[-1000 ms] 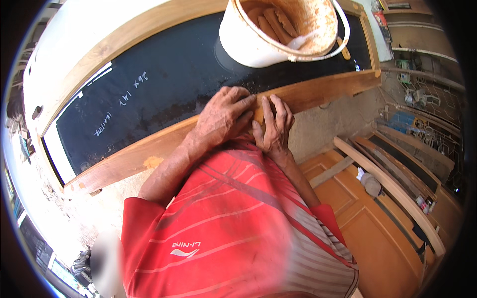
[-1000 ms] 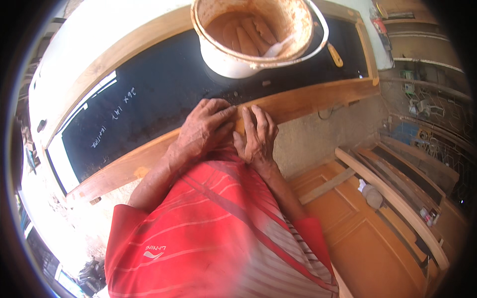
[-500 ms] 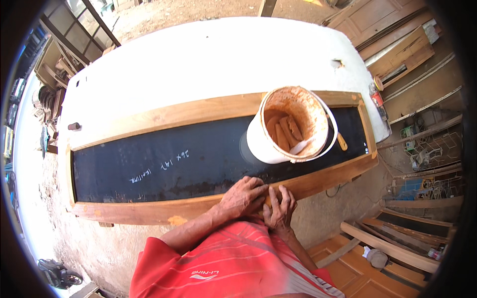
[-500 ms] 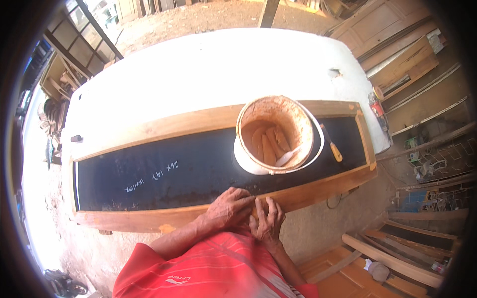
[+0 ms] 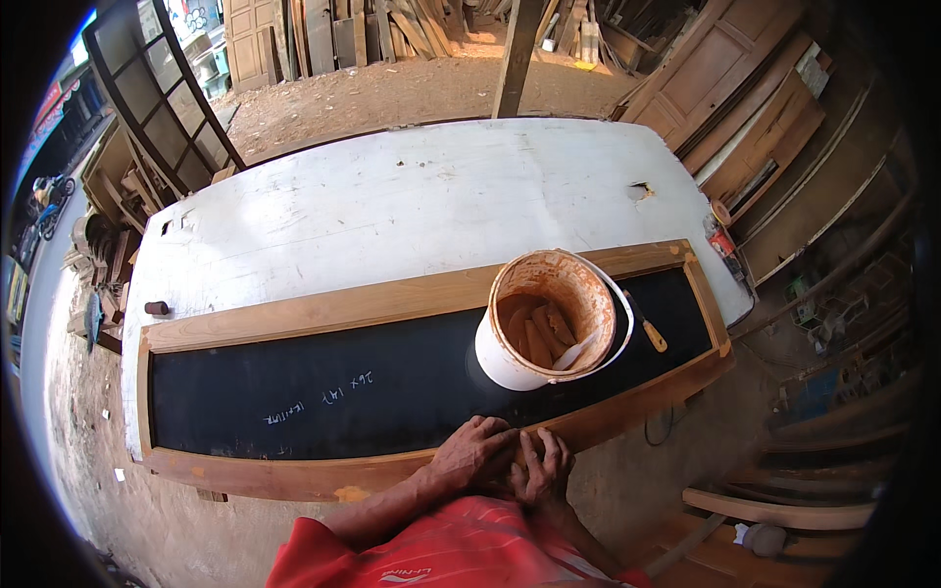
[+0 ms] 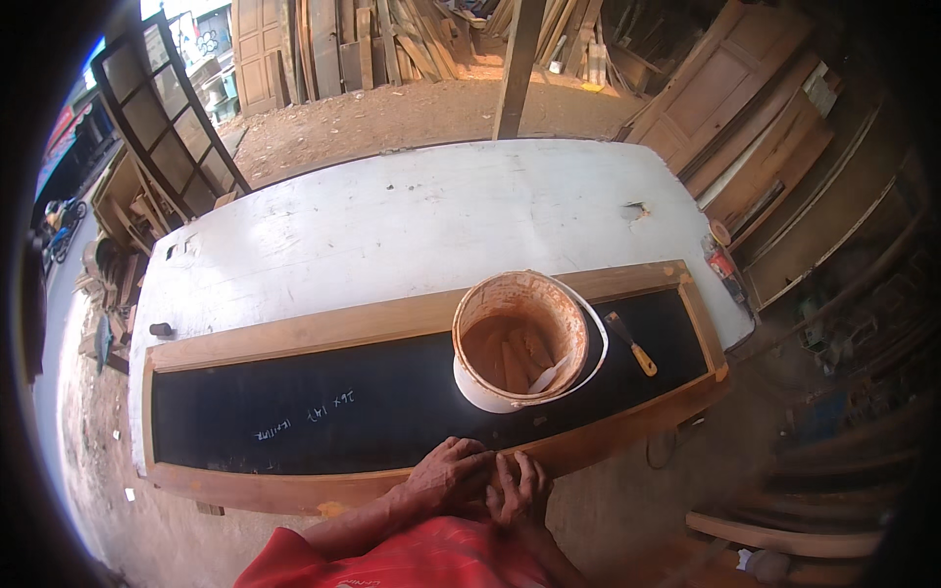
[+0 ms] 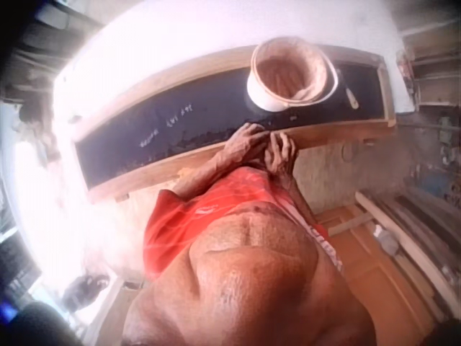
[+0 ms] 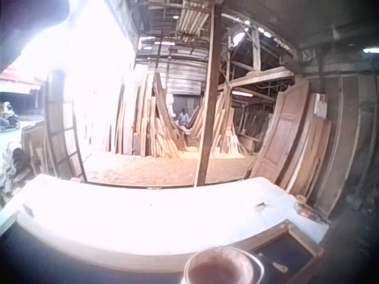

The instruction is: The person fills gaps in a wood frame with putty using a spatula and then glues a small wood block into place.

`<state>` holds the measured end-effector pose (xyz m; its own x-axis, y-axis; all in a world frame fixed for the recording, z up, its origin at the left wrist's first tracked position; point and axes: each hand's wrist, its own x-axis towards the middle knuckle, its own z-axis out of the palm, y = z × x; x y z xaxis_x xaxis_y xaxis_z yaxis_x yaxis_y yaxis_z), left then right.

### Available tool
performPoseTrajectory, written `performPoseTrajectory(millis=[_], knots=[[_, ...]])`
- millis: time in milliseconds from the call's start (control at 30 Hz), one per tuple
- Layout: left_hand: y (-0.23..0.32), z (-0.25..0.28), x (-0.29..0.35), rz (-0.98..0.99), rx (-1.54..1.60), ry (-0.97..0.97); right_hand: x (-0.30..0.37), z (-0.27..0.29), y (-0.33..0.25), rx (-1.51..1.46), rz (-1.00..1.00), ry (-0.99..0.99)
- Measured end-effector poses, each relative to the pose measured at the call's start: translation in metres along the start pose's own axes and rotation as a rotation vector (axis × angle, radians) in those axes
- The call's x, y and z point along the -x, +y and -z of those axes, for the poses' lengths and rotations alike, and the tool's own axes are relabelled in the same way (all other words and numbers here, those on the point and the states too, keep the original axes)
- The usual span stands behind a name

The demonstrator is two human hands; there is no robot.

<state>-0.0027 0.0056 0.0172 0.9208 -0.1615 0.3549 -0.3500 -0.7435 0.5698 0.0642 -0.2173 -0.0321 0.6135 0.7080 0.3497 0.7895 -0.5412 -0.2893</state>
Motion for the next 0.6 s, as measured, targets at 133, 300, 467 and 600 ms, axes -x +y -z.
performPoseTrajectory(millis=[133,300,467,600], knots=[[-0.004,-0.005,0.005,0.009,0.012,-0.009,-0.002,0.000,-0.001,0.004,0.021,0.014],[0.004,0.001,0.001,0.121,0.063,-0.004,-0.006,0.010,-0.006,-0.026,0.020,0.007],[0.007,0.001,0.002,0.201,0.128,-0.001,-0.006,0.013,-0.010,-0.047,-0.013,-0.023],[0.010,0.002,-0.001,0.182,0.144,0.003,-0.005,0.015,-0.007,-0.041,0.005,-0.020]])
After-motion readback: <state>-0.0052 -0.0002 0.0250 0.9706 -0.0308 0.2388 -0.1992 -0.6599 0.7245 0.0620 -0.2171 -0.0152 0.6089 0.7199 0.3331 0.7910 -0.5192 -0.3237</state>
